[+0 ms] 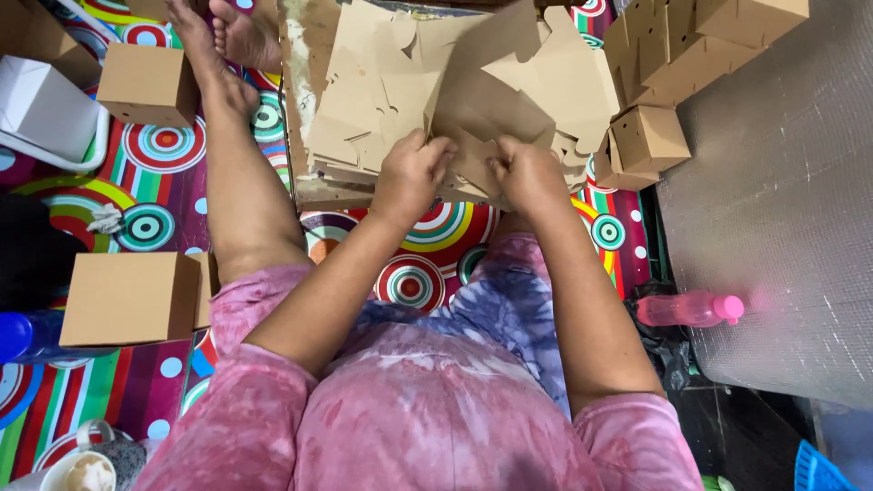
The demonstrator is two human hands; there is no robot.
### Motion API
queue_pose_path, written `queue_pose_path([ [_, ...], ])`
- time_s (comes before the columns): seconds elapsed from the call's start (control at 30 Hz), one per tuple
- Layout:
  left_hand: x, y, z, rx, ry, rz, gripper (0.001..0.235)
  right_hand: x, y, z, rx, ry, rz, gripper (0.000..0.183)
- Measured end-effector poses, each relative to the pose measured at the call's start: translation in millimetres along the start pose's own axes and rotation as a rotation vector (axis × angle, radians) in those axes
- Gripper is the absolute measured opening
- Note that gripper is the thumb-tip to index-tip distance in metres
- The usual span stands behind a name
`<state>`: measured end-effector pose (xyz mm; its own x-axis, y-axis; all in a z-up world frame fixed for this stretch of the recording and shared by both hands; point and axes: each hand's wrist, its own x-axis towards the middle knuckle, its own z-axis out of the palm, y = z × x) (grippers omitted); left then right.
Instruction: The person sits on a patterned floor and folds flat cardboard pieces into small boxes by hand. They repeatedly pick up a flat piece, fold the sides, and tuck the flaps to form a box, then place the finished box aside.
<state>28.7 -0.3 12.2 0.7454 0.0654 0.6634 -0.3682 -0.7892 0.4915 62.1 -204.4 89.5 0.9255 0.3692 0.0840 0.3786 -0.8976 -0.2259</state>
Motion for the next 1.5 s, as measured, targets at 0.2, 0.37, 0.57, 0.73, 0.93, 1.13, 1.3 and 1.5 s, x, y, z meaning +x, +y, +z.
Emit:
queue_pose_path([
  [0.2, -0.9, -9.5, 13.1, 0.022, 0.038, 0.032, 0.01, 2.7, 0.2, 30.5, -0.081, -0.013, 0.057, 0.021],
  [0.37, 5.5, 0.4, 9.3, -0.058, 0.102, -0.008, 0.013, -13.5, -11.4, 15.7, -0.07, -0.055, 0.057, 0.021],
  [0.57, 3.7, -1.0, 1.4, -0.161, 0.099, -0.024, 0.014, -20.9, -24.1, 4.8, -0.051, -0.073, 0.085, 0.022],
  [0.73, 6.2, -1.2, 12.6, -0.121, 0.075, 0.006, 0.017, -20.4, -23.3, 9.1, -0.021, -0.069, 0.075, 0.02],
  [0.93, 3.6, 8.6, 7.6, -0.057, -0.006, 0.025, 0.04, -22.3, -24.3, 12.5, 0.019, -0.06, 0.084, 0.018],
  [1.13, 0.5, -2.7, 6.3, 0.036, 0.056, 0.0, 0.039, -24.6, -31.3, 12.5, 0.009, -0.06, 0.075, 0.019],
  [1.3, 1.9, -7.8, 7.8, -0.023, 0.117, 0.053, 0.023, -25.0, -34.1, 19.5, -0.012, -0.033, 0.088, 0.026],
  [1.5, 3.3, -13.2, 20.2, -0.163, 0.17, 0.122, 0.006, -22.2, -34.0, 22.1, -0.063, 0.008, 0.076, 0.022],
])
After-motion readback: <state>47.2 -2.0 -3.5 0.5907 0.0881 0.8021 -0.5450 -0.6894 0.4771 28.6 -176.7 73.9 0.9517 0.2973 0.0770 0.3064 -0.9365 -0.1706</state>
